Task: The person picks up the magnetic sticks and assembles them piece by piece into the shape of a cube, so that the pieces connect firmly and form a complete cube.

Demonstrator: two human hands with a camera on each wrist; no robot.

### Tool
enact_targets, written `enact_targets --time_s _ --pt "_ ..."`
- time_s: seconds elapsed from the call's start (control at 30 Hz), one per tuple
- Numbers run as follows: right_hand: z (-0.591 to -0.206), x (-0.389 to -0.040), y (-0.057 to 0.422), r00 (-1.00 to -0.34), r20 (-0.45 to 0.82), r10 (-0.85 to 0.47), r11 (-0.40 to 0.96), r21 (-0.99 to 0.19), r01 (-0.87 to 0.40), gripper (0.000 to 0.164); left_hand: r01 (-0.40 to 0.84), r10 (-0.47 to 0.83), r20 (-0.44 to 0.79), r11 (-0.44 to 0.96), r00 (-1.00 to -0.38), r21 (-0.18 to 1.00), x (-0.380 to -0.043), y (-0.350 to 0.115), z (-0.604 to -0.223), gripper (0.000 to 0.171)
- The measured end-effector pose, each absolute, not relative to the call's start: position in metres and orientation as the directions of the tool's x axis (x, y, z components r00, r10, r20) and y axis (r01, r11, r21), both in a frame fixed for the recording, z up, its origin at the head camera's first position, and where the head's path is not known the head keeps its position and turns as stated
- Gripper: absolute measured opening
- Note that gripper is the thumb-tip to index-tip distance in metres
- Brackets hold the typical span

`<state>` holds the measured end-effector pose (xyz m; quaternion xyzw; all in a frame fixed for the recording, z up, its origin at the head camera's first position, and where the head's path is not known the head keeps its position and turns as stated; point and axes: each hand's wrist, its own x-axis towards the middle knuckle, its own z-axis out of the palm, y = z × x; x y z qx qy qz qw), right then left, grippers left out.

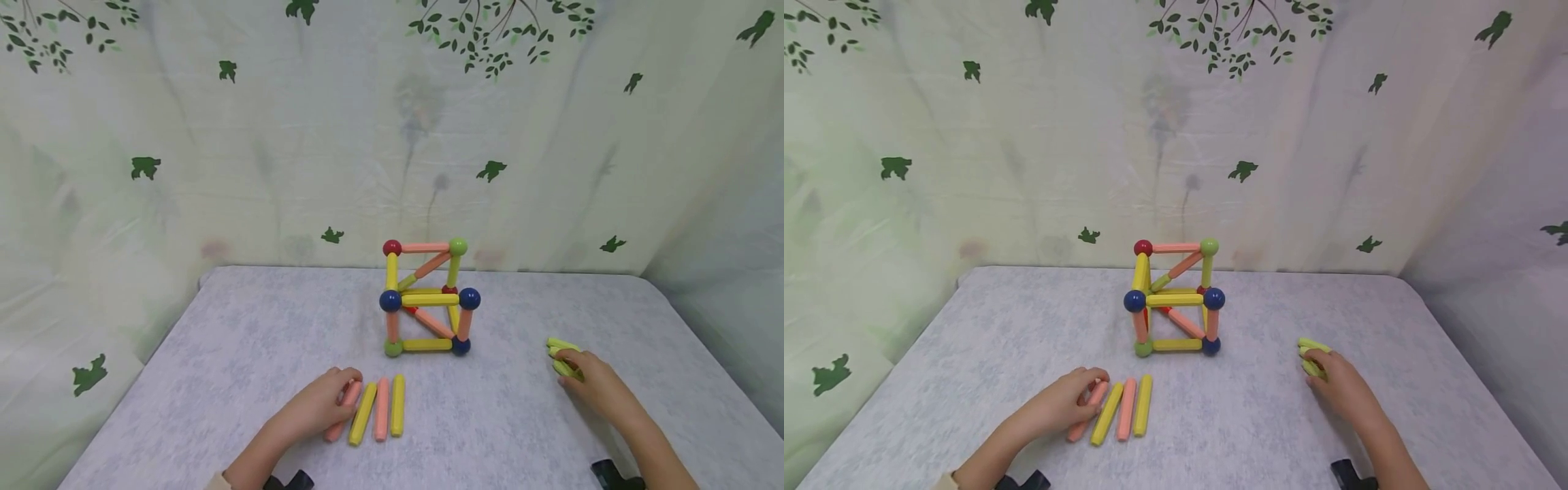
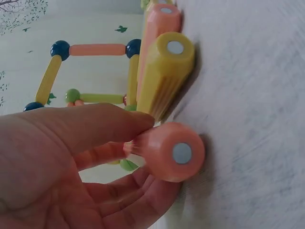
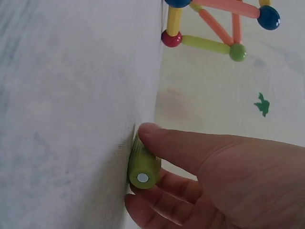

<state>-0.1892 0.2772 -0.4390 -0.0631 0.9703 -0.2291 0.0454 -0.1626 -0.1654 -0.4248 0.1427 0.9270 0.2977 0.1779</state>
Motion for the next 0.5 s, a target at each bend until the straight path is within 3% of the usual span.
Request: enact_targets --time_s 0.1,0.17,0.33,0.5 --pt "-0.438 -0.189 0.275 -0.987 -0.102 -0.122 0.883 -0.465 -0.062 0.04 0.13 0.343 -0.229 0.766 -0.911 0.63 -0.163 -0.166 -0.421 0.036" --pt "-0.435 -0.188 0.272 -0.988 -0.062 -0.142 0.874 -0.477 -0.096 0.041 0.142 0.328 -0.181 0.755 -0.927 0.64 -0.164 -0.166 -0.418 0.034" --pt "-0.422 -0.184 0.251 -0.959 0.123 -0.254 0.808 -0.519 -0.28 0.037 0.222 0.276 0.023 0.718 -0.961 0.66 -0.168 -0.162 -0.412 0.031" --pt "-0.414 -0.185 0.217 -0.932 0.201 -0.303 0.748 -0.555 -0.363 0.031 0.33 0.231 0.238 0.594 -0.943 0.734 -0.171 -0.153 -0.407 0.042"
